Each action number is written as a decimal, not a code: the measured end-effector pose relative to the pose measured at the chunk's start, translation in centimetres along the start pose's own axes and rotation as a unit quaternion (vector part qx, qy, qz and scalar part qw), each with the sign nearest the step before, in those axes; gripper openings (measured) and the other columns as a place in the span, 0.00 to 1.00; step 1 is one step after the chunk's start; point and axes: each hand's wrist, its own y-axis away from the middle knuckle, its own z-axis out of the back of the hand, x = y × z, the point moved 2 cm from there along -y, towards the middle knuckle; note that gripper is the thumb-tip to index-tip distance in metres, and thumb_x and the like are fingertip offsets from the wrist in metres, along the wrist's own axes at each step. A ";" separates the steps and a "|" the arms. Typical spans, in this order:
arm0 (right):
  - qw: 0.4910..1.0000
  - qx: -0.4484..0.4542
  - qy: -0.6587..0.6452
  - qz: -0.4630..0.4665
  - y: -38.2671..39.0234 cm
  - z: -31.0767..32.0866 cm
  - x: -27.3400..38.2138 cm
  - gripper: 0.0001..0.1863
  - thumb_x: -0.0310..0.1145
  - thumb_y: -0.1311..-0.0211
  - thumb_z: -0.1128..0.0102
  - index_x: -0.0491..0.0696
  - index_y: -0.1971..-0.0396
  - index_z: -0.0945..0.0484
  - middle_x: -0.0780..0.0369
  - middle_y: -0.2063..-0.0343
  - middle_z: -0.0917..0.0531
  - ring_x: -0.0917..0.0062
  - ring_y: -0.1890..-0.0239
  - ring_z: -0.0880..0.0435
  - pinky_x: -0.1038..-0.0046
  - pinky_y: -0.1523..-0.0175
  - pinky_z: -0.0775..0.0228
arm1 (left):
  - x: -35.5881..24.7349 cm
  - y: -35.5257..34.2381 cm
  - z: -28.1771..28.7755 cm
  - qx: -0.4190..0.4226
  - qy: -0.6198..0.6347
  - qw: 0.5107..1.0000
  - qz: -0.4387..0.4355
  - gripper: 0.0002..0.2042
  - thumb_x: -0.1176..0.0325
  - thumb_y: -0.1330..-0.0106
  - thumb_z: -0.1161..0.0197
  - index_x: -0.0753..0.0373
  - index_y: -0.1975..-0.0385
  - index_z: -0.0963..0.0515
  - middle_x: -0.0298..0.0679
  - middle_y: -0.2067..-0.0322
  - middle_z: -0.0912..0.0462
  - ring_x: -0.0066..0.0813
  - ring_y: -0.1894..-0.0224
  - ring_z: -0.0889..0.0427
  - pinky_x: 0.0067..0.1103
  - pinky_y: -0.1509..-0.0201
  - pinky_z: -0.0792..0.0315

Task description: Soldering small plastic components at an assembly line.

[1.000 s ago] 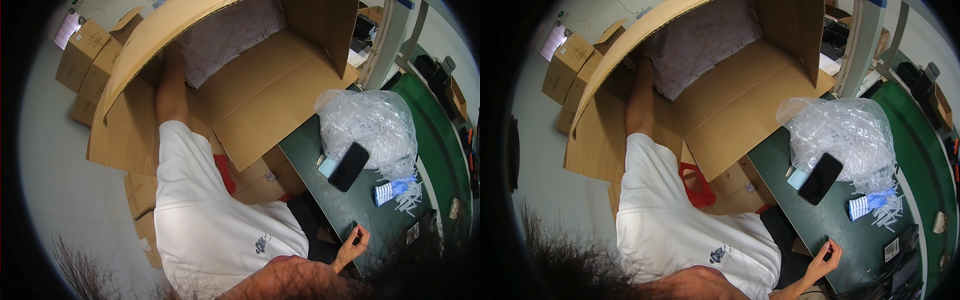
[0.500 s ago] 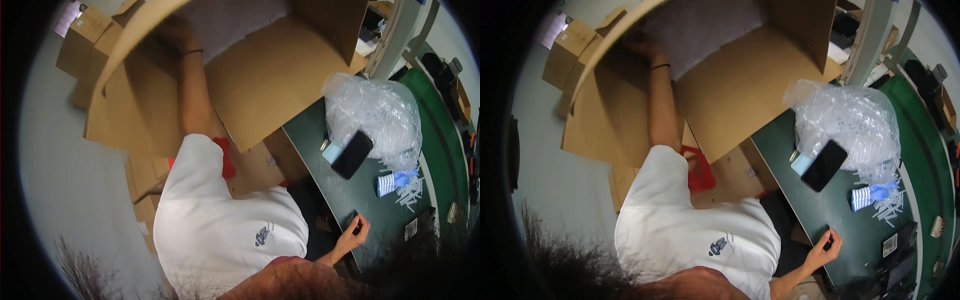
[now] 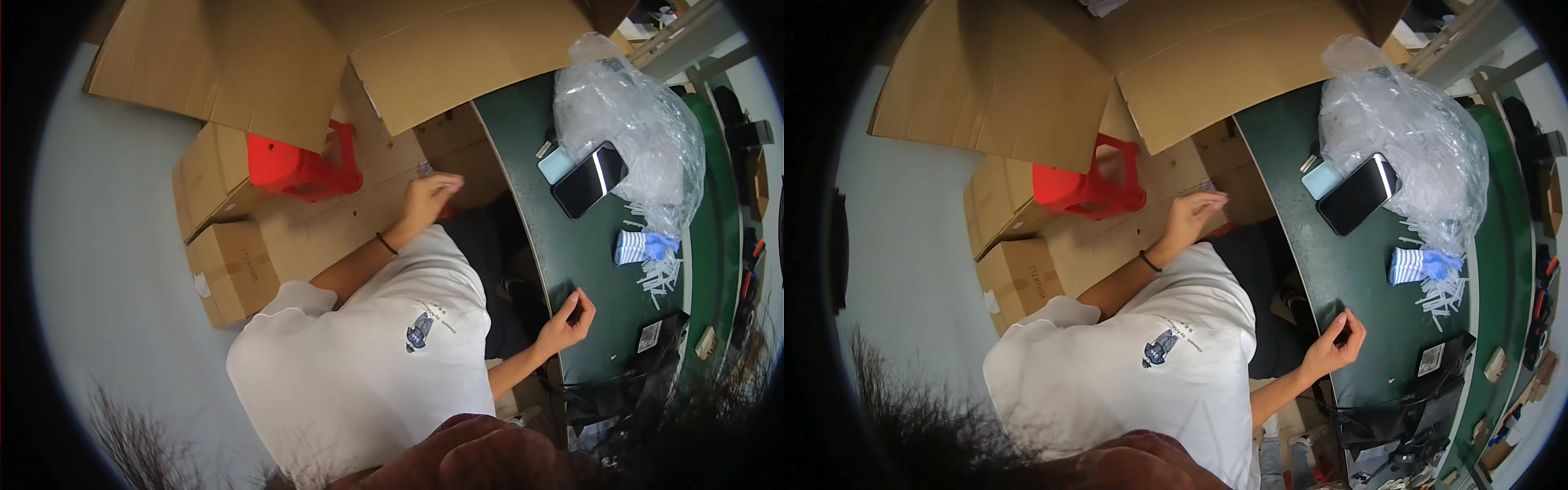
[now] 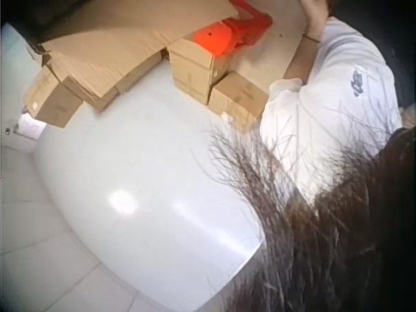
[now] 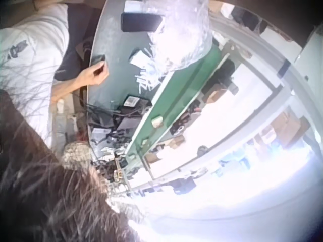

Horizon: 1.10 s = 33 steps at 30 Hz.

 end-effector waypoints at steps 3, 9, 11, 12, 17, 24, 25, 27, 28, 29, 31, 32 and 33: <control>1.000 0.000 -0.021 0.005 0.3 0.5 -0.9 0.07 0.26 0.25 0.36 0.37 0.57 0.16 0.58 0.60 0.14 0.73 0.56 0.17 0.72 0.47 0.25 | 11.6 0.0 5.2 0.003 -0.025 0.996 0.084 0.10 0.68 0.22 0.37 0.70 0.59 0.14 0.44 0.63 0.09 0.29 0.58 0.09 0.25 0.57 0.18; 1.000 -0.022 -0.020 0.001 0.6 0.8 0.2 0.06 0.24 0.28 0.36 0.36 0.60 0.16 0.55 0.63 0.16 0.66 0.61 0.17 0.68 0.54 0.24 | 17.0 -1.3 8.7 0.081 -0.396 0.885 0.231 0.18 0.58 0.20 0.42 0.70 0.60 0.16 0.55 0.64 0.11 0.44 0.59 0.10 0.34 0.54 0.18; 0.999 -0.022 -0.024 -0.016 0.6 0.6 0.3 0.06 0.24 0.28 0.36 0.36 0.60 0.16 0.56 0.63 0.16 0.66 0.61 0.17 0.68 0.54 0.24 | 14.0 -2.0 9.0 0.098 -0.567 0.805 0.143 0.21 0.56 0.18 0.44 0.73 0.59 0.18 0.57 0.63 0.12 0.47 0.58 0.10 0.34 0.51 0.17; 1.000 -0.021 -0.018 -0.007 0.6 0.5 0.1 0.06 0.25 0.28 0.36 0.36 0.60 0.16 0.56 0.63 0.16 0.67 0.62 0.17 0.68 0.55 0.24 | 11.9 -2.2 9.2 0.204 -0.569 0.791 0.095 0.21 0.56 0.18 0.44 0.72 0.56 0.17 0.58 0.58 0.12 0.51 0.54 0.11 0.35 0.47 0.18; 0.999 -0.034 -0.006 -0.013 0.7 0.8 0.5 0.06 0.25 0.28 0.36 0.36 0.60 0.16 0.56 0.63 0.16 0.68 0.62 0.17 0.69 0.56 0.25 | -20.5 -6.5 4.2 0.473 -0.066 0.877 0.055 0.13 0.61 0.22 0.35 0.63 0.50 0.15 0.44 0.55 0.10 0.43 0.50 0.11 0.33 0.43 0.19; 1.000 -0.004 -0.006 -0.005 0.1 0.1 0.2 0.06 0.25 0.28 0.36 0.37 0.59 0.16 0.56 0.62 0.15 0.68 0.61 0.16 0.69 0.54 0.24 | -27.1 -37.7 16.4 -0.612 -0.214 0.727 -0.225 0.52 0.56 0.42 0.20 0.82 0.30 0.46 0.68 0.31 0.38 0.62 0.28 0.37 0.49 0.23 0.40; 1.000 0.002 -0.018 0.013 -0.1 0.1 0.2 0.06 0.25 0.28 0.37 0.37 0.59 0.16 0.55 0.62 0.15 0.68 0.60 0.16 0.69 0.54 0.24 | -26.2 -41.9 20.5 -0.623 -0.226 0.733 -0.149 0.57 0.48 0.43 0.21 0.80 0.26 0.50 0.67 0.26 0.42 0.67 0.27 0.37 0.50 0.21 0.42; 1.000 -0.007 -0.017 -0.004 0.4 0.7 -0.3 0.06 0.25 0.28 0.37 0.37 0.59 0.15 0.55 0.62 0.15 0.68 0.60 0.16 0.69 0.53 0.24 | -23.2 -45.3 21.7 -0.564 -0.296 0.763 -0.110 0.55 0.48 0.41 0.24 0.77 0.24 0.48 0.65 0.24 0.42 0.66 0.26 0.36 0.49 0.22 0.42; 0.999 -0.011 -0.029 -0.007 0.2 0.5 -0.3 0.06 0.25 0.28 0.37 0.37 0.59 0.15 0.55 0.62 0.15 0.68 0.60 0.16 0.69 0.53 0.24 | -22.6 -46.9 22.6 -0.515 -0.360 0.774 -0.075 0.52 0.49 0.39 0.26 0.75 0.23 0.46 0.63 0.22 0.42 0.64 0.25 0.36 0.47 0.22 0.41; 0.999 -0.018 -0.026 -0.002 0.0 0.3 0.0 0.06 0.24 0.28 0.37 0.37 0.59 0.15 0.56 0.63 0.15 0.68 0.61 0.16 0.69 0.55 0.24 | -22.0 -48.1 24.7 -0.516 -0.363 0.772 -0.082 0.52 0.49 0.39 0.26 0.75 0.23 0.46 0.63 0.22 0.42 0.64 0.25 0.36 0.47 0.22 0.41; 0.999 -0.020 -0.029 -0.013 -0.1 0.1 0.2 0.06 0.24 0.28 0.37 0.37 0.59 0.15 0.56 0.63 0.15 0.68 0.61 0.16 0.70 0.56 0.24 | -21.8 -49.4 25.5 -0.418 -0.421 0.782 -0.190 0.43 0.50 0.35 0.29 0.71 0.26 0.35 0.62 0.27 0.33 0.60 0.27 0.29 0.43 0.26 0.34; 0.999 -0.021 -0.023 -0.021 -0.2 0.1 0.2 0.06 0.24 0.28 0.37 0.37 0.60 0.15 0.56 0.63 0.15 0.68 0.62 0.16 0.70 0.57 0.24 | -21.9 -49.5 24.7 -0.381 -0.436 0.783 -0.225 0.40 0.51 0.34 0.30 0.70 0.28 0.31 0.61 0.28 0.29 0.59 0.28 0.27 0.42 0.27 0.32; 0.999 -0.028 -0.006 -0.025 -0.1 0.3 0.4 0.06 0.24 0.28 0.37 0.37 0.60 0.15 0.56 0.63 0.15 0.68 0.62 0.16 0.70 0.57 0.24 | -20.6 -49.0 20.4 -0.319 -0.416 0.824 -0.215 0.33 0.52 0.32 0.32 0.71 0.35 0.25 0.63 0.36 0.23 0.59 0.33 0.23 0.40 0.32 0.28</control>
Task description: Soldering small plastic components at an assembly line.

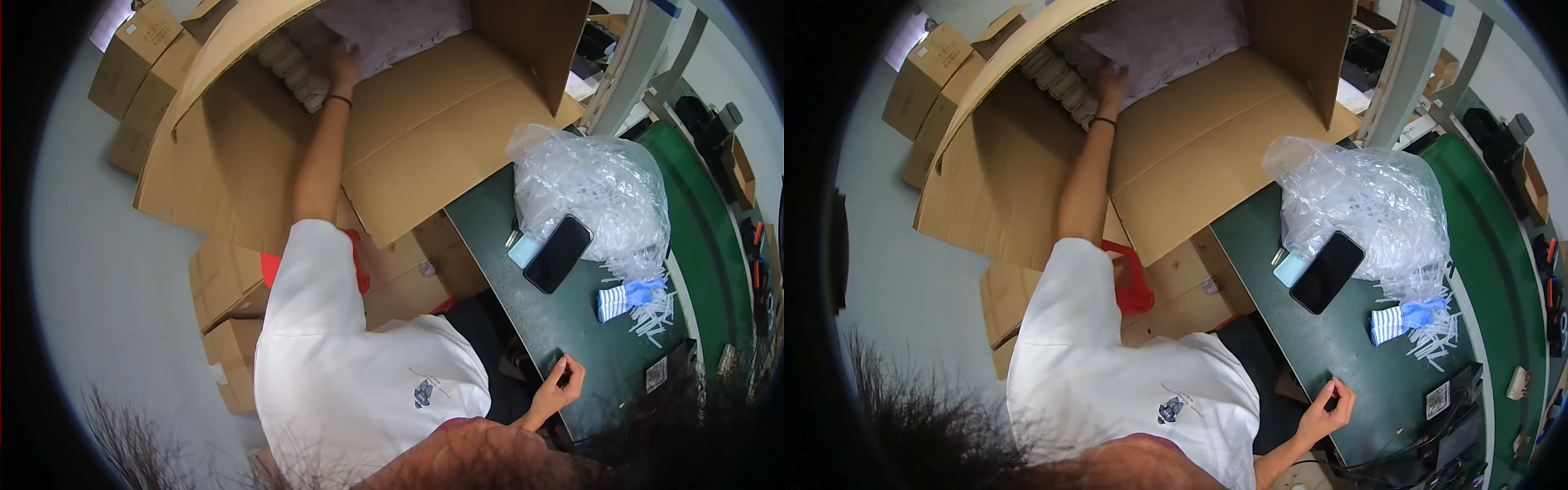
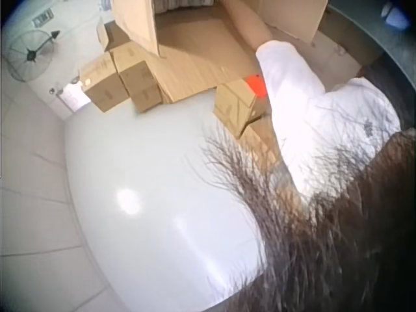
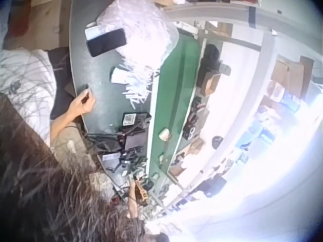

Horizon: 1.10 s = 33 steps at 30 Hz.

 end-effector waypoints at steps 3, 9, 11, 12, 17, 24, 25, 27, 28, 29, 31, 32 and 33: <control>1.000 0.011 0.007 0.020 0.0 0.0 0.0 0.06 0.24 0.29 0.37 0.37 0.60 0.15 0.56 0.63 0.15 0.69 0.64 0.17 0.70 0.59 0.25 | -4.6 2.8 -1.9 -0.007 0.013 1.000 -0.018 0.20 0.59 0.29 0.33 0.69 0.47 0.16 0.61 0.54 0.12 0.62 0.47 0.14 0.43 0.39 0.22; 1.000 0.013 -0.009 -0.013 0.2 0.1 0.1 0.06 0.25 0.29 0.36 0.37 0.60 0.16 0.57 0.64 0.15 0.68 0.62 0.17 0.70 0.55 0.26 | -11.1 6.4 -4.4 0.041 0.063 0.994 -0.085 0.17 0.61 0.28 0.36 0.67 0.48 0.15 0.65 0.47 0.17 0.65 0.39 0.21 0.45 0.35 0.26; 1.000 0.006 0.001 0.006 0.1 0.1 0.2 0.06 0.25 0.28 0.36 0.37 0.60 0.16 0.57 0.64 0.15 0.69 0.63 0.17 0.70 0.56 0.26 | -11.5 6.5 -5.2 0.025 0.073 0.992 -0.101 0.16 0.66 0.32 0.33 0.70 0.50 0.15 0.65 0.52 0.15 0.65 0.44 0.17 0.45 0.38 0.24; 1.000 0.003 0.006 0.005 0.2 0.1 0.1 0.06 0.25 0.28 0.36 0.37 0.60 0.16 0.57 0.64 0.15 0.69 0.63 0.17 0.70 0.56 0.26 | -11.4 6.2 -5.7 0.021 0.094 0.990 -0.100 0.16 0.65 0.32 0.34 0.70 0.51 0.15 0.65 0.51 0.15 0.66 0.45 0.18 0.45 0.38 0.24; 1.000 0.001 0.002 0.014 -0.1 -0.3 0.1 0.06 0.25 0.29 0.36 0.37 0.60 0.15 0.57 0.64 0.15 0.70 0.65 0.18 0.71 0.59 0.25 | -4.3 1.3 -9.3 0.072 0.135 0.988 -0.039 0.17 0.62 0.30 0.37 0.68 0.49 0.16 0.64 0.48 0.17 0.66 0.43 0.20 0.45 0.36 0.27; 1.000 -0.009 0.006 -0.008 0.3 -0.1 0.2 0.06 0.24 0.29 0.36 0.37 0.60 0.15 0.58 0.64 0.15 0.71 0.64 0.17 0.72 0.58 0.26 | -3.4 8.3 -10.7 0.123 0.088 0.987 -0.047 0.18 0.61 0.25 0.41 0.73 0.50 0.20 0.66 0.53 0.16 0.68 0.46 0.19 0.48 0.42 0.26; 1.000 -0.005 0.009 -0.004 0.4 -0.2 0.1 0.06 0.24 0.29 0.36 0.38 0.60 0.15 0.58 0.64 0.15 0.71 0.65 0.17 0.72 0.59 0.26 | -3.5 8.7 -10.2 0.090 0.095 0.990 -0.046 0.18 0.61 0.25 0.41 0.73 0.51 0.20 0.66 0.52 0.17 0.68 0.46 0.19 0.49 0.43 0.26; 1.000 0.000 0.010 0.008 0.1 -0.5 0.1 0.05 0.24 0.29 0.36 0.38 0.60 0.15 0.58 0.64 0.15 0.71 0.65 0.17 0.72 0.59 0.26 | -4.3 6.4 -8.9 0.049 0.153 0.986 -0.053 0.18 0.60 0.24 0.42 0.73 0.51 0.21 0.66 0.53 0.16 0.68 0.47 0.18 0.48 0.43 0.26; 1.000 0.003 0.009 0.010 0.1 -0.6 0.0 0.05 0.24 0.29 0.36 0.38 0.60 0.15 0.58 0.64 0.15 0.71 0.65 0.17 0.72 0.58 0.26 | -5.0 5.0 -8.2 0.014 0.210 0.976 -0.062 0.18 0.60 0.23 0.43 0.73 0.51 0.21 0.65 0.54 0.16 0.68 0.47 0.18 0.47 0.43 0.25; 1.000 0.004 0.016 0.007 0.4 -0.4 0.0 0.05 0.24 0.29 0.36 0.38 0.60 0.15 0.58 0.64 0.15 0.71 0.65 0.17 0.72 0.58 0.26 | -6.9 3.5 -7.5 -0.016 0.210 0.977 -0.043 0.18 0.60 0.23 0.44 0.73 0.52 0.21 0.66 0.54 0.16 0.69 0.47 0.19 0.46 0.43 0.25; 1.000 0.001 0.013 0.016 0.3 -0.4 0.2 0.06 0.24 0.29 0.36 0.38 0.60 0.15 0.58 0.65 0.15 0.72 0.64 0.17 0.72 0.58 0.26 | -10.1 -0.4 -4.6 -0.062 0.230 0.970 -0.041 0.17 0.60 0.20 0.45 0.70 0.47 0.22 0.63 0.48 0.17 0.62 0.44 0.18 0.42 0.39 0.25; 1.000 -0.001 0.003 0.026 0.2 -0.4 0.3 0.06 0.24 0.29 0.36 0.38 0.60 0.15 0.59 0.65 0.15 0.72 0.64 0.17 0.72 0.58 0.26 | -10.8 -2.1 -3.2 -0.078 0.250 0.963 -0.058 0.18 0.61 0.19 0.46 0.68 0.41 0.25 0.58 0.41 0.17 0.55 0.41 0.17 0.39 0.36 0.24; 1.000 -0.002 0.008 0.023 0.3 -0.3 0.3 0.06 0.24 0.29 0.36 0.38 0.60 0.15 0.59 0.65 0.15 0.72 0.64 0.17 0.72 0.58 0.26 | -12.9 -2.6 -1.7 -0.073 0.253 0.963 -0.056 0.18 0.61 0.19 0.46 0.68 0.41 0.25 0.58 0.41 0.17 0.55 0.41 0.17 0.39 0.36 0.24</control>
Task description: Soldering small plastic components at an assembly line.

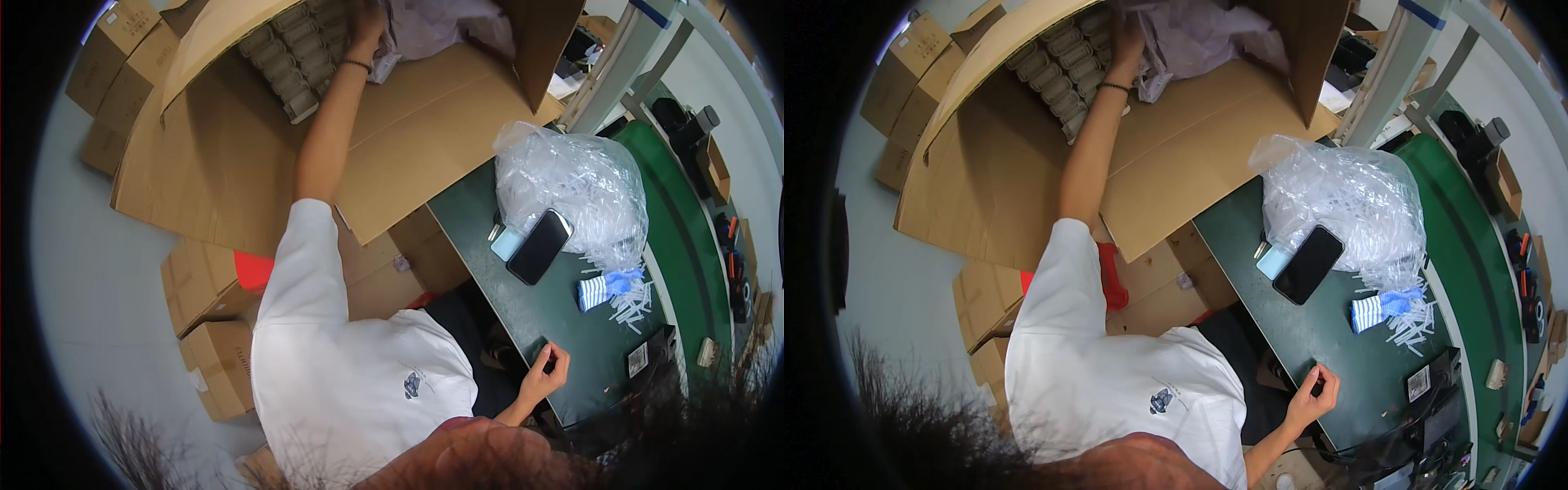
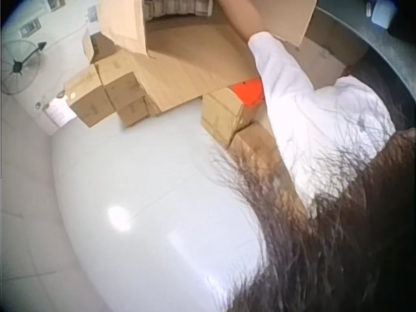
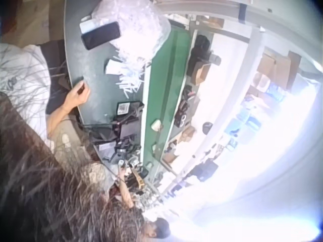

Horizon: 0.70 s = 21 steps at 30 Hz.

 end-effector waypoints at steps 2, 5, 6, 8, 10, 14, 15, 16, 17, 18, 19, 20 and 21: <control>0.999 -0.007 -0.012 -0.031 0.0 0.2 -0.1 0.06 0.24 0.28 0.37 0.37 0.57 0.15 0.59 0.62 0.15 0.73 0.61 0.17 0.72 0.54 0.25 | -4.0 -0.9 0.8 0.069 0.156 0.953 0.252 0.28 0.53 0.14 0.53 0.73 0.29 0.30 0.57 0.30 0.26 0.49 0.29 0.26 0.35 0.29 0.30; 0.991 -0.112 -0.063 -0.041 0.6 -0.2 0.1 0.11 0.25 0.30 0.34 0.37 0.52 0.18 0.56 0.57 0.17 0.70 0.58 0.18 0.69 0.52 0.24 | -5.3 0.5 3.0 0.060 0.364 0.889 0.271 0.26 0.55 0.17 0.48 0.64 0.28 0.35 0.50 0.33 0.23 0.45 0.36 0.21 0.39 0.36 0.23; 0.990 -0.119 -0.060 -0.039 0.6 -0.7 0.2 0.11 0.25 0.30 0.34 0.37 0.52 0.18 0.56 0.57 0.17 0.70 0.58 0.18 0.69 0.52 0.24 | -6.8 2.2 4.1 0.067 0.419 0.878 0.222 0.21 0.58 0.18 0.46 0.63 0.32 0.31 0.50 0.33 0.23 0.47 0.34 0.22 0.42 0.32 0.25; 0.977 -0.180 -0.112 0.012 1.2 -1.2 0.9 0.19 0.27 0.30 0.32 0.38 0.43 0.22 0.55 0.48 0.22 0.68 0.51 0.19 0.67 0.44 0.24 | -12.5 7.9 8.4 0.093 0.425 0.869 0.233 0.21 0.61 0.17 0.47 0.57 0.28 0.36 0.42 0.31 0.28 0.43 0.30 0.26 0.47 0.32 0.25; 0.970 -0.127 -0.204 0.030 0.5 -2.7 3.6 0.39 0.39 0.38 0.22 0.42 0.32 0.33 0.54 0.36 0.28 0.64 0.41 0.23 0.61 0.38 0.25 | -16.7 15.4 12.2 0.065 0.499 0.826 0.254 0.18 0.64 0.15 0.49 0.56 0.31 0.33 0.41 0.33 0.28 0.40 0.30 0.27 0.45 0.34 0.24; 0.939 -0.026 -0.335 0.066 -2.5 -7.1 12.3 0.69 0.54 0.56 0.11 0.46 0.21 0.51 0.50 0.23 0.41 0.53 0.25 0.35 0.50 0.27 0.32 | -22.9 32.2 19.1 0.248 0.627 0.641 0.366 0.28 0.75 0.21 0.45 0.58 0.22 0.40 0.41 0.28 0.29 0.35 0.27 0.28 0.37 0.28 0.27; 0.903 0.028 -0.424 0.071 -2.8 -8.6 13.8 0.69 0.52 0.54 0.11 0.46 0.20 0.51 0.50 0.22 0.42 0.52 0.23 0.37 0.48 0.26 0.35 | -24.2 35.7 20.2 0.305 0.563 0.678 0.360 0.29 0.75 0.22 0.45 0.61 0.21 0.42 0.41 0.27 0.31 0.35 0.25 0.30 0.35 0.25 0.31; 0.856 0.082 -0.506 0.074 -2.8 -9.4 14.5 0.68 0.50 0.53 0.12 0.46 0.19 0.51 0.50 0.21 0.43 0.51 0.21 0.39 0.45 0.24 0.38 | -24.9 38.6 20.7 0.359 0.493 0.710 0.353 0.31 0.76 0.22 0.46 0.64 0.20 0.44 0.40 0.26 0.32 0.35 0.24 0.33 0.34 0.22 0.35; 0.901 0.167 -0.391 0.086 -2.5 -11.1 10.8 0.67 0.46 0.52 0.12 0.45 0.19 0.50 0.50 0.21 0.41 0.52 0.21 0.39 0.46 0.22 0.40 | -26.6 39.9 20.9 0.360 0.491 0.717 0.340 0.30 0.75 0.22 0.45 0.66 0.22 0.42 0.40 0.26 0.32 0.34 0.23 0.34 0.32 0.21 0.38; 0.900 0.176 -0.388 0.094 -1.1 -13.0 7.1 0.63 0.43 0.50 0.14 0.43 0.20 0.48 0.50 0.22 0.39 0.54 0.22 0.38 0.48 0.22 0.41 | -28.0 40.6 21.1 0.364 0.489 0.720 0.330 0.29 0.75 0.22 0.44 0.67 0.23 0.40 0.41 0.26 0.33 0.34 0.23 0.36 0.30 0.20 0.41; 0.904 0.166 -0.381 0.095 0.6 -14.5 3.1 0.60 0.41 0.49 0.15 0.42 0.20 0.46 0.49 0.24 0.36 0.55 0.22 0.36 0.49 0.21 0.42 | -27.1 40.6 21.1 0.429 0.441 0.738 0.277 0.30 0.74 0.24 0.38 0.68 0.24 0.38 0.42 0.24 0.36 0.34 0.23 0.37 0.32 0.20 0.43; 0.905 0.169 -0.377 0.098 2.1 -16.4 -0.7 0.57 0.38 0.48 0.17 0.41 0.21 0.43 0.49 0.25 0.34 0.57 0.23 0.35 0.51 0.21 0.43 | -26.8 39.7 21.4 0.429 0.444 0.737 0.275 0.30 0.74 0.24 0.38 0.68 0.24 0.38 0.42 0.24 0.36 0.34 0.23 0.37 0.32 0.20 0.43; 0.872 0.133 -0.470 0.013 1.4 -14.5 3.7 0.53 0.37 0.43 0.21 0.41 0.22 0.43 0.50 0.26 0.32 0.59 0.24 0.33 0.54 0.21 0.42 | -26.6 38.8 22.2 0.395 0.296 0.854 0.161 0.35 0.71 0.31 0.31 0.66 0.25 0.36 0.43 0.25 0.36 0.36 0.24 0.36 0.32 0.20 0.42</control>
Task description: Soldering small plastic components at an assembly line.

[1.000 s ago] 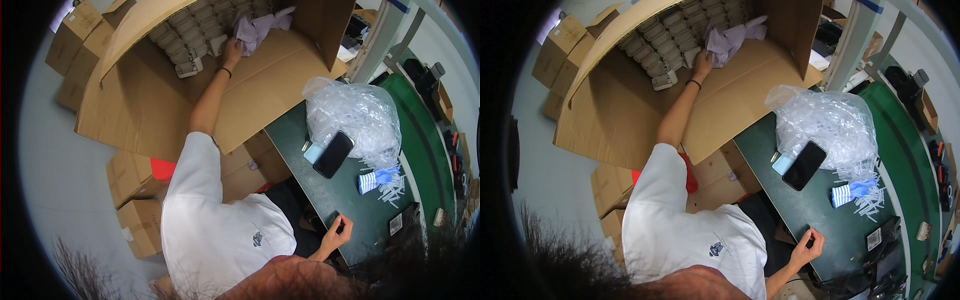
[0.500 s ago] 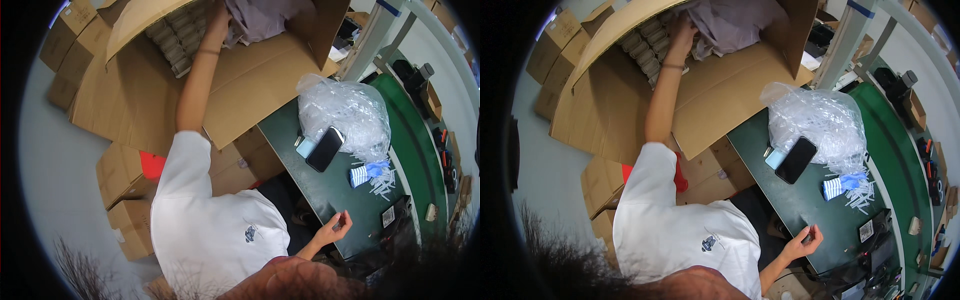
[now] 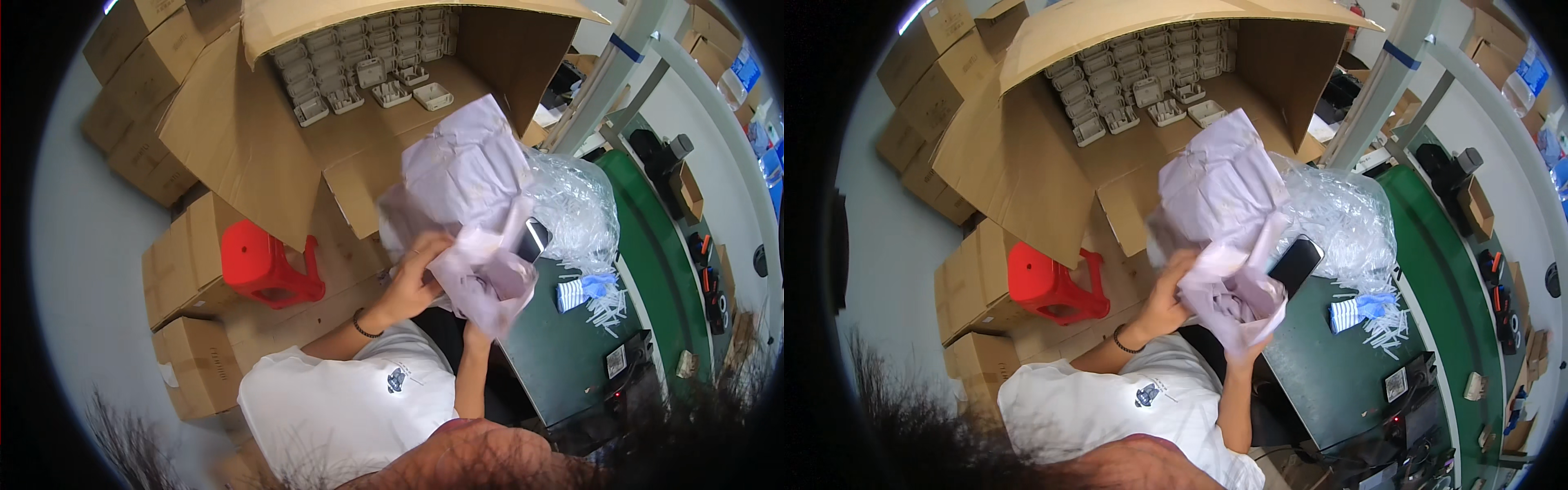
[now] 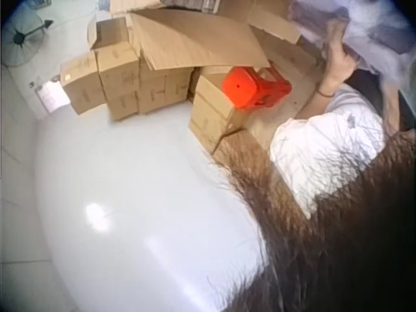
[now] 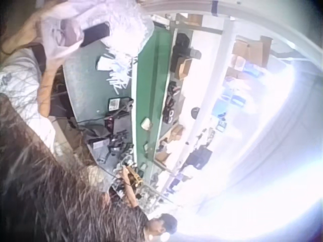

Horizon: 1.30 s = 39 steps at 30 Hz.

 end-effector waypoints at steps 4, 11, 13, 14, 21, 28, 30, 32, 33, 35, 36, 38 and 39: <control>0.955 -0.111 -0.189 -0.200 1.1 -0.9 2.0 0.43 0.32 0.33 0.30 0.42 0.22 0.41 0.53 0.32 0.26 0.65 0.33 0.22 0.61 0.31 0.27 | 1.8 -0.6 -0.5 -0.094 -0.042 0.993 -0.052 0.43 0.65 0.41 0.19 0.64 0.26 0.35 0.51 0.26 0.37 0.42 0.25 0.35 0.36 0.22 0.37; 0.922 -0.057 0.339 0.177 0.5 -2.6 4.5 0.51 0.56 0.41 0.23 0.50 0.25 0.39 0.46 0.26 0.43 0.46 0.26 0.37 0.42 0.26 0.41 | 3.7 1.0 -4.8 -0.045 0.220 0.974 -0.011 0.23 0.79 0.33 0.33 0.71 0.37 0.23 0.41 0.43 0.14 0.32 0.41 0.16 0.28 0.34 0.25; 0.976 -0.052 0.128 0.168 0.6 -3.8 7.8 0.61 0.65 0.47 0.20 0.52 0.21 0.45 0.42 0.20 0.57 0.36 0.24 0.42 0.34 0.26 0.44 | 7.2 1.8 -2.9 -0.154 0.303 0.937 0.086 0.17 0.76 0.28 0.41 0.72 0.41 0.21 0.42 0.45 0.13 0.31 0.45 0.14 0.29 0.40 0.20; 0.974 -0.068 0.095 0.193 0.7 -4.5 8.0 0.64 0.69 0.52 0.20 0.47 0.23 0.40 0.42 0.20 0.53 0.39 0.20 0.47 0.38 0.23 0.47 | 6.4 0.4 -3.5 -0.099 0.425 0.886 0.155 0.15 0.70 0.23 0.47 0.71 0.44 0.20 0.45 0.47 0.13 0.31 0.49 0.13 0.30 0.45 0.17; 0.920 -0.111 0.301 0.224 -1.2 -0.7 10.6 0.23 0.48 0.35 0.30 0.39 0.61 0.17 0.38 0.35 0.24 0.34 0.32 0.25 0.44 0.33 0.28 | 4.6 4.2 -13.0 0.150 0.387 0.878 0.237 0.25 0.65 0.17 0.48 0.66 0.24 0.39 0.41 0.35 0.24 0.27 0.33 0.25 0.23 0.29 0.30; 0.854 -0.314 0.401 0.103 -1.0 6.1 9.0 0.24 0.47 0.19 0.48 0.37 0.55 0.21 0.52 0.59 0.15 0.68 0.58 0.15 0.63 0.53 0.21 | 2.6 3.7 -13.5 0.207 0.204 0.948 -0.128 0.61 0.38 0.31 0.33 0.62 0.19 0.74 0.64 0.19 0.71 0.60 0.15 0.62 0.48 0.18 0.50; 0.868 -0.305 0.360 0.157 -1.1 4.5 9.7 0.26 0.51 0.20 0.50 0.38 0.50 0.25 0.51 0.53 0.19 0.65 0.52 0.18 0.61 0.48 0.24 | 1.8 1.4 -13.1 0.183 0.147 0.948 -0.213 0.54 0.42 0.35 0.29 0.63 0.19 0.54 0.66 0.19 0.63 0.63 0.16 0.56 0.48 0.19 0.46; 0.893 -0.314 0.269 0.176 -0.5 2.6 10.6 0.29 0.54 0.20 0.51 0.39 0.44 0.29 0.49 0.46 0.23 0.61 0.46 0.22 0.59 0.43 0.27 | -0.8 -0.2 -13.9 0.124 0.218 0.936 -0.245 0.29 0.55 0.35 0.27 0.66 0.39 0.24 0.66 0.25 0.38 0.63 0.22 0.38 0.48 0.23 0.39; 0.901 -0.324 0.223 0.181 -0.5 1.5 10.9 0.31 0.56 0.20 0.52 0.39 0.41 0.31 0.48 0.43 0.25 0.60 0.43 0.23 0.58 0.40 0.29 | -1.5 -0.8 -14.3 0.125 0.208 0.939 -0.245 0.29 0.55 0.35 0.27 0.66 0.39 0.24 0.66 0.25 0.38 0.63 0.22 0.38 0.48 0.23 0.39; 0.902 -0.349 0.152 0.203 -0.6 -0.1 11.4 0.35 0.59 0.21 0.53 0.40 0.35 0.35 0.47 0.37 0.29 0.57 0.37 0.26 0.56 0.35 0.32 | -2.6 -1.3 -14.7 0.141 0.191 0.922 -0.305 0.15 0.64 0.32 0.31 0.65 0.52 0.21 0.64 0.35 0.23 0.62 0.30 0.25 0.43 0.25 0.32; 0.903 -0.349 0.119 0.221 -0.9 -0.6 11.5 0.37 0.61 0.21 0.54 0.41 0.32 0.37 0.46 0.34 0.31 0.55 0.35 0.28 0.55 0.33 0.34 | -3.9 -1.5 -14.2 0.166 0.249 0.932 -0.205 0.04 0.72 0.28 0.37 0.65 0.61 0.23 0.51 0.48 0.13 0.43 0.42 0.14 0.32 0.33 0.25; 0.905 -0.331 0.082 0.253 -0.3 -0.4 11.6 0.42 0.64 0.22 0.56 0.42 0.26 0.41 0.44 0.28 0.35 0.52 0.29 0.31 0.53 0.28 0.37 | -3.0 -1.5 -14.7 0.179 0.283 0.940 -0.066 0.04 0.72 0.26 0.38 0.65 0.60 0.23 0.46 0.52 0.14 0.33 0.46 0.16 0.27 0.39 0.25; 0.910 -0.298 0.112 0.265 0.0 0.2 11.7 0.45 0.66 0.22 0.56 0.42 0.23 0.43 0.44 0.25 0.37 0.50 0.26 0.33 0.52 0.25 0.39 | -2.6 -1.2 -15.3 0.191 0.320 0.925 0.075 0.04 0.72 0.25 0.39 0.65 0.60 0.23 0.40 0.55 0.15 0.23 0.51 0.17 0.21 0.45 0.24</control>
